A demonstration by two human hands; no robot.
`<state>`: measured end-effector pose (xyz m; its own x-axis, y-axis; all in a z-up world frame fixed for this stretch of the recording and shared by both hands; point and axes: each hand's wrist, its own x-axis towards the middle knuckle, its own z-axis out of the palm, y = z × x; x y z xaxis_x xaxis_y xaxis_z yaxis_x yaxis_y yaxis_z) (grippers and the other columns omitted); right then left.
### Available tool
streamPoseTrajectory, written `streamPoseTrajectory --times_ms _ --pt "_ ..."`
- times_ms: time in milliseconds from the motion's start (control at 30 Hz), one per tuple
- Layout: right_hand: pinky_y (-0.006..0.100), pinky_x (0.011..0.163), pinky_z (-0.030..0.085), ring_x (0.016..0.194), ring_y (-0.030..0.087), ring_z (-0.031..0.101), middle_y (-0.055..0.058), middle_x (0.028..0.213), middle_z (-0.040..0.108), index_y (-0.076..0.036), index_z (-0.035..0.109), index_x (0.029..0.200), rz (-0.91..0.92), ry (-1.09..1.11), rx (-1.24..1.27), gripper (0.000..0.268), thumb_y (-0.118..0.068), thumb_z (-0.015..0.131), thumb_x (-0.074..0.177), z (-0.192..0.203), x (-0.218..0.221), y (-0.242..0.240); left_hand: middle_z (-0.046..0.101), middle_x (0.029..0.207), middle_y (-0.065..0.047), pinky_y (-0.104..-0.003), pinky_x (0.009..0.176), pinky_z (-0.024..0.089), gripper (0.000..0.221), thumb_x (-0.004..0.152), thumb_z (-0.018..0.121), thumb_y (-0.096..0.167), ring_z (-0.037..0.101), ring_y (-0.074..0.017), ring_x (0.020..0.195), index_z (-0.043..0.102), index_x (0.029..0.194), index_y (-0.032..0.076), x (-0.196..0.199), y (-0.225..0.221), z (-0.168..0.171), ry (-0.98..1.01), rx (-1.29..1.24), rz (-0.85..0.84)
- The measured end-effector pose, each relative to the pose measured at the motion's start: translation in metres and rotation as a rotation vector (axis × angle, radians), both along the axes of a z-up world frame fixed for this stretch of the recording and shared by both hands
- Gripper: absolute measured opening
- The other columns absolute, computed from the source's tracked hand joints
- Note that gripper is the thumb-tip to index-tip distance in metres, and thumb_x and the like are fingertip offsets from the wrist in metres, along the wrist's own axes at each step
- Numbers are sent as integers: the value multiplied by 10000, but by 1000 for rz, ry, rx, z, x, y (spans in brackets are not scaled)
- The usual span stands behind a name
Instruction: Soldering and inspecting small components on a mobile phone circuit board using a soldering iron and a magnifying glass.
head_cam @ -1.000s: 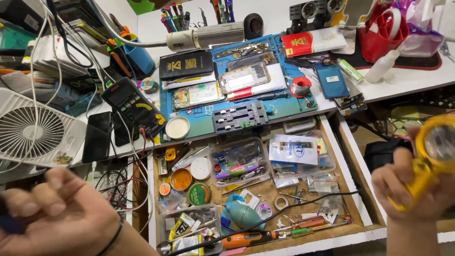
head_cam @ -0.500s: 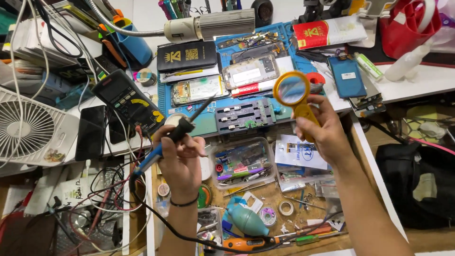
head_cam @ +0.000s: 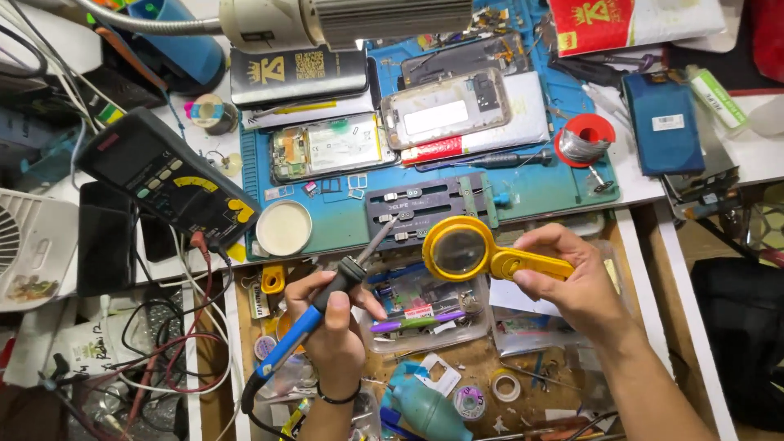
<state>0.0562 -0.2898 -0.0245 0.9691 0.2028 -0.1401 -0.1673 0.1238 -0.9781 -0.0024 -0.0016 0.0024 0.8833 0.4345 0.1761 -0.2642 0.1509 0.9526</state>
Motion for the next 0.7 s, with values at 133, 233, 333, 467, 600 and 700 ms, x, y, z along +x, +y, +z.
streamPoseTrajectory --times_ms 133,233,333,467,600,700 --pt "315 818 670 917 210 776 98 1030 798 -75 768 1050 -25 0 174 345 10 853 727 -20 8 -5 591 703 -198 -381 516 565 328 1006 644 325 619 -272 486 504 1173 81 2 6 -23 -31 -53 -43" --pt "208 655 630 804 139 736 70 992 788 -88 786 1047 -60 -23 233 303 -63 858 754 -17 8 -3 643 669 -181 -327 489 587 280 937 670 279 665 -246 478 560 1098 77 0 4 -25 27 84 27" --pt "246 743 653 820 176 776 95 963 797 -58 777 1029 -119 1 156 311 -59 855 727 -33 4 -11 660 751 -175 -292 439 609 243 929 686 241 700 -240 501 603 1079 68 -2 1 -31 0 159 38" --pt "261 743 663 819 185 785 102 950 797 -54 770 1019 -134 37 125 294 -66 843 734 -36 3 -10 701 712 -203 -260 447 616 255 924 679 264 721 -225 505 604 1090 85 -5 -5 -33 74 195 24" --pt "239 743 654 813 166 777 79 946 791 -65 769 1018 -140 34 110 306 -99 859 727 -40 1 -9 701 726 -214 -274 420 639 248 914 689 248 727 -229 519 615 1083 82 -5 -8 -34 77 172 42" --pt "240 751 663 823 164 781 77 962 791 -70 766 1013 -135 31 101 301 -101 861 729 -40 1 -8 705 742 -222 -280 438 645 248 930 679 257 729 -232 525 603 1096 89 -5 -8 -34 93 179 8"
